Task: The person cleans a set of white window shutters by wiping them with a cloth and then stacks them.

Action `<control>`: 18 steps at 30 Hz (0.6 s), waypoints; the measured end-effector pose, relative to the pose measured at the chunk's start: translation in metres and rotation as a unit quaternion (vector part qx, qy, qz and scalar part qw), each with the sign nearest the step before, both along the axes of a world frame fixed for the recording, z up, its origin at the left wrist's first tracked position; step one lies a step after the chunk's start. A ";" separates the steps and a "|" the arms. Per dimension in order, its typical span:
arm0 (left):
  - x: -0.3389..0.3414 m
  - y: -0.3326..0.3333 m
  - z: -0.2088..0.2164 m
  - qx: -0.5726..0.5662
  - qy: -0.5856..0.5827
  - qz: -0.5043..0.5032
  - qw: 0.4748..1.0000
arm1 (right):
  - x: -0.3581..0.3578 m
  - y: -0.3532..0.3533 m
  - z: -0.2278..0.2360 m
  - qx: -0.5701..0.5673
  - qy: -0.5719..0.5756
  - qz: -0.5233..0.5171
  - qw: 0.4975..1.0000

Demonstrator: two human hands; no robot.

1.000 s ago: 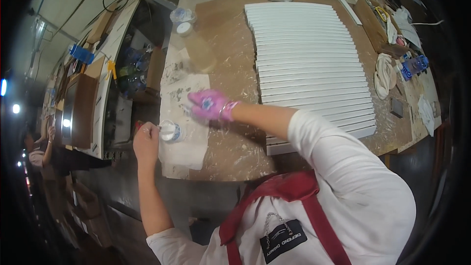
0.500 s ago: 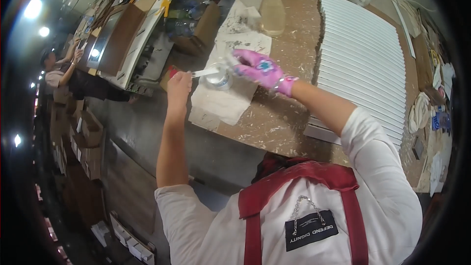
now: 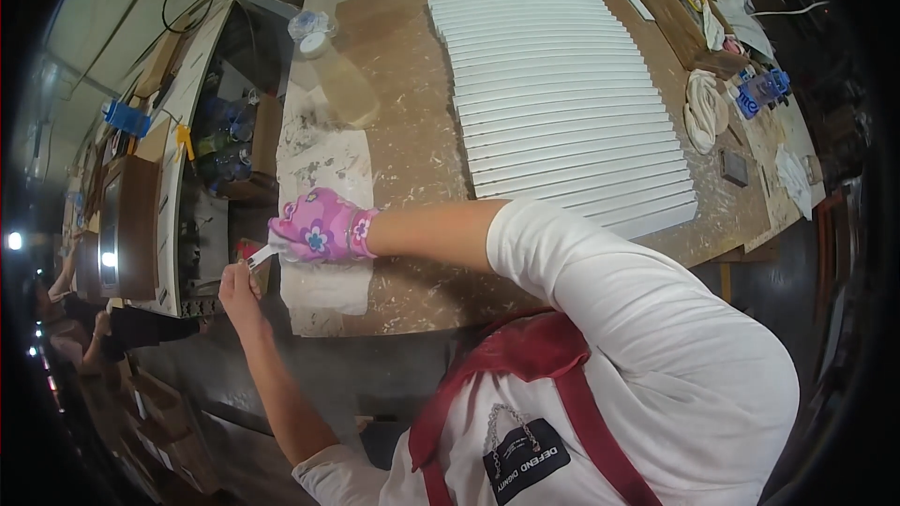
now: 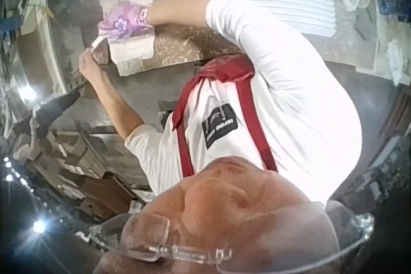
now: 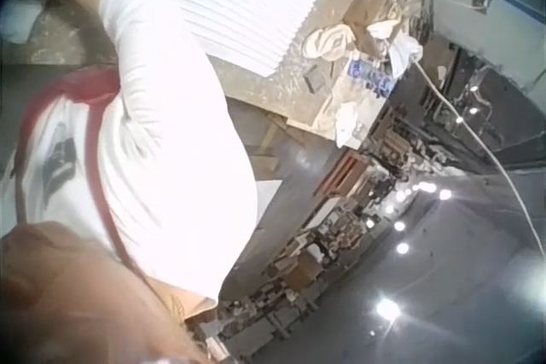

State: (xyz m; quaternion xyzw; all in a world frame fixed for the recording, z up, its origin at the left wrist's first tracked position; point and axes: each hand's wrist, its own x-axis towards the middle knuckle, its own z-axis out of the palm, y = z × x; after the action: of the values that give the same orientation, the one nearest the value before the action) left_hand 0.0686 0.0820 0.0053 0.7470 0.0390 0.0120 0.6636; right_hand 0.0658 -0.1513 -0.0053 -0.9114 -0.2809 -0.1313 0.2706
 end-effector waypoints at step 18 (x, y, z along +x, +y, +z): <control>-0.047 -0.049 -0.035 -0.264 0.089 0.103 0.955 | -0.006 0.002 -0.042 0.707 0.585 0.230 0.325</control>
State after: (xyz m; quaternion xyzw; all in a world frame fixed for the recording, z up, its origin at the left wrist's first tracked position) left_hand 0.0220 0.0328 -0.0297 0.5354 0.1763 0.0026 0.8260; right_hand 0.0594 -0.1496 -0.0470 -0.1171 -0.0494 0.3541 0.9265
